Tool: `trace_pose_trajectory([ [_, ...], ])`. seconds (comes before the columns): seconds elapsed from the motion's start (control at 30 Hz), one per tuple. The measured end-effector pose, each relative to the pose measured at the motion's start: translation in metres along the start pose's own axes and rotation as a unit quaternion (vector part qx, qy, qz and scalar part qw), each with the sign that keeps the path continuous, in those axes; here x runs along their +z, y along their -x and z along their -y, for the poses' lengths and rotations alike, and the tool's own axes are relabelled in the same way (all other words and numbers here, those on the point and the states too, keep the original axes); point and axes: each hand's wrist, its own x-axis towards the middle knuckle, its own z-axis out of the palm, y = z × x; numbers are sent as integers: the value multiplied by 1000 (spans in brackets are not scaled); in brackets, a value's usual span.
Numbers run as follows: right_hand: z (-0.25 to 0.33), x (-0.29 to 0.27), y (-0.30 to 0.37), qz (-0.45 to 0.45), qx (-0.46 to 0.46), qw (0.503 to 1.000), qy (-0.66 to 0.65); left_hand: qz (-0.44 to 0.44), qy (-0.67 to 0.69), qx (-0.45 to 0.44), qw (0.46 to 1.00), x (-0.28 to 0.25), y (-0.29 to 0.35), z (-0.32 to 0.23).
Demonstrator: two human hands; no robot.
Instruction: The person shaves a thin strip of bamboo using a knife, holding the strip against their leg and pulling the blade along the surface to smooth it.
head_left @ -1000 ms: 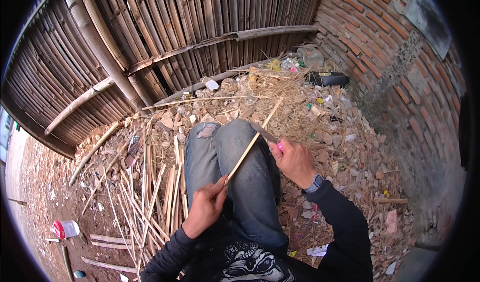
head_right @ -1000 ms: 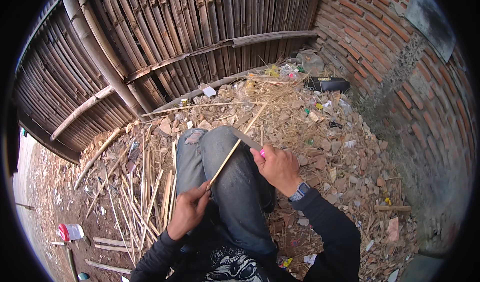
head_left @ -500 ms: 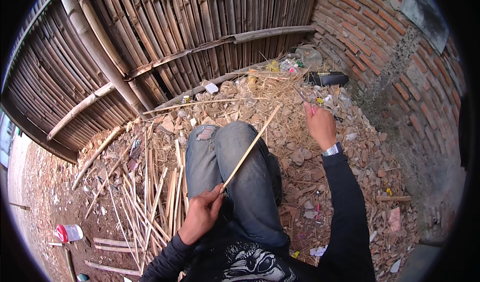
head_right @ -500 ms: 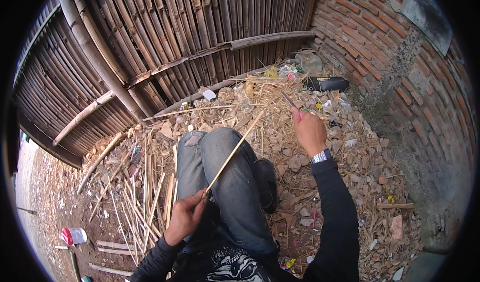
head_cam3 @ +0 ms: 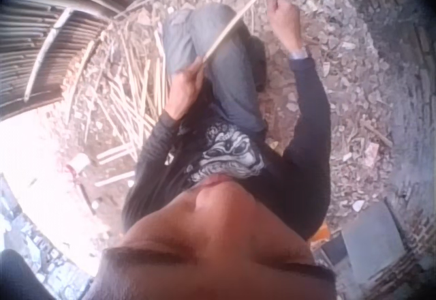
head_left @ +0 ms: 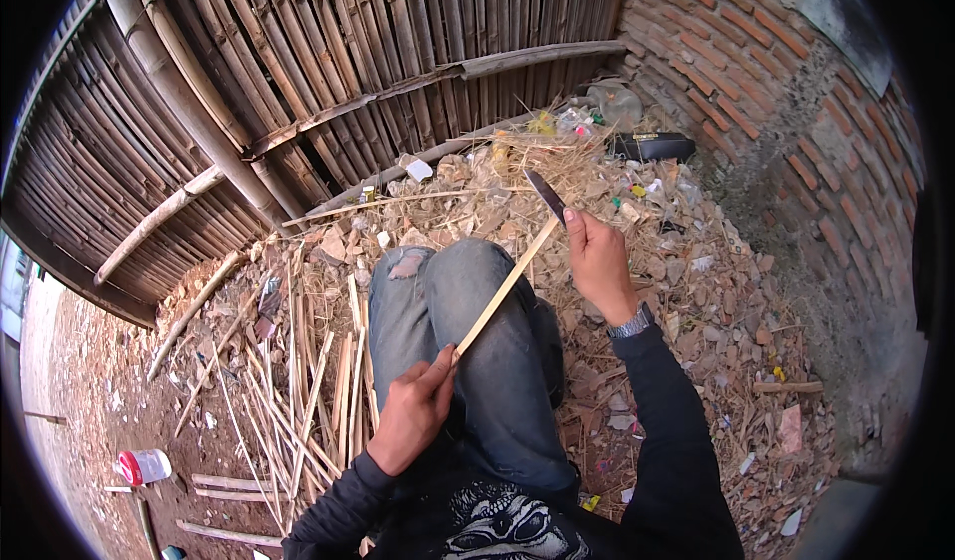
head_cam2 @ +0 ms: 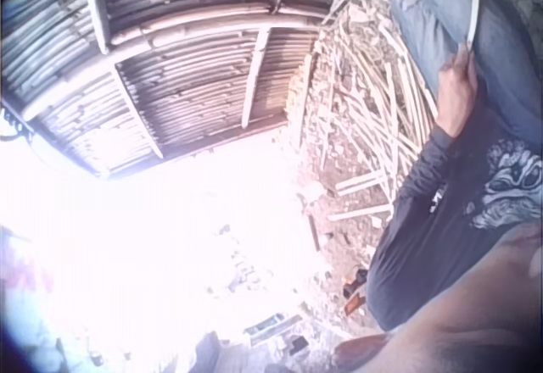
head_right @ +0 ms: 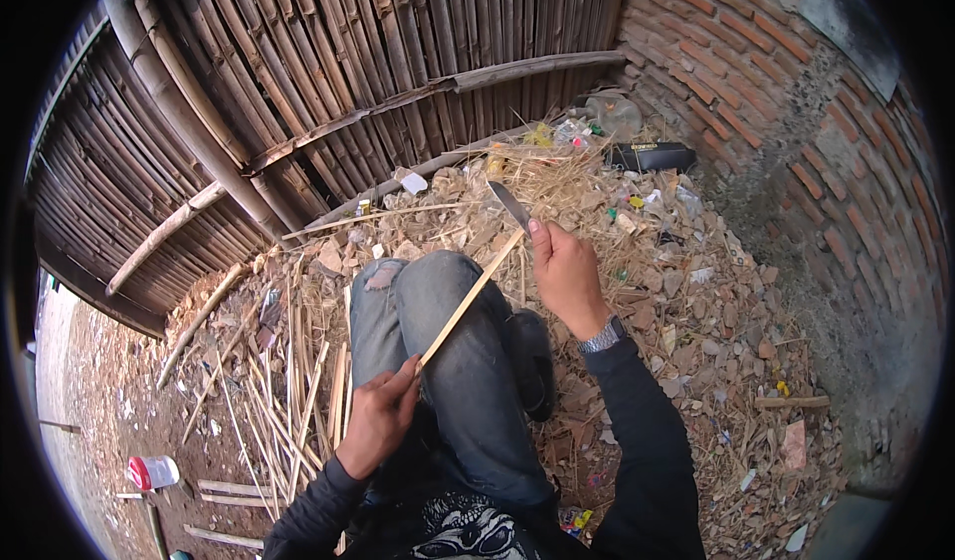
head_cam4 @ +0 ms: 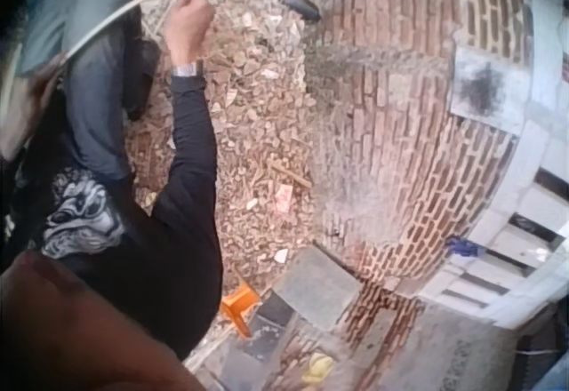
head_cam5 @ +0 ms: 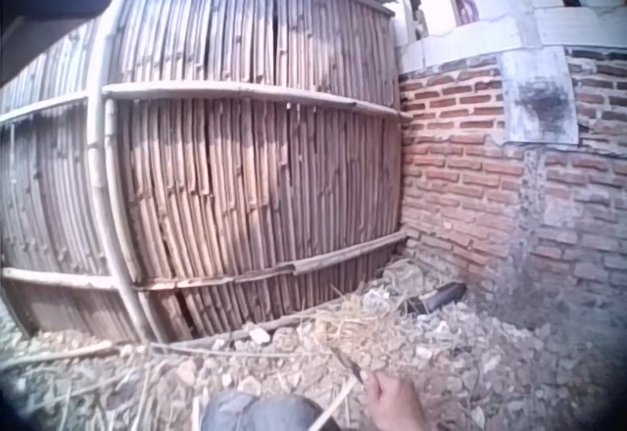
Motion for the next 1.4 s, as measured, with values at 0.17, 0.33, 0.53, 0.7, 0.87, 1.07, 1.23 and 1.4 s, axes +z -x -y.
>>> trace_pose_trajectory([
  [0.17, 35, 32, 56, 65, -116, 990, -50, -9, -11, -14, 1000, 4, -1, 0],
  [0.33, 22, 15, 25, -20, -58, 998, -10, -9, 22, -12, 1000, 1, -7, -4],
  [0.53, 46, 29, 84, 106, -141, 984, -36, -28, 29, -2, 999, 14, -15, 1],
  [0.7, 41, 11, 41, 28, -75, 997, -17, -34, 36, -24, 998, 6, -15, -3],
  [0.87, 47, 29, 81, 102, -140, 985, 13, -62, 20, -2, 998, 19, -29, -5],
  [1.07, 48, 14, 37, 29, -57, 997, -32, -54, 63, -27, 996, 8, -28, -11],
  [1.23, 73, 31, 86, 155, -148, 977, -10, -52, 80, -67, 993, 12, -32, 5],
  [1.4, 54, 20, 58, 154, 48, 969, -185, -35, 167, -123, 978, 7, -30, 3],
])
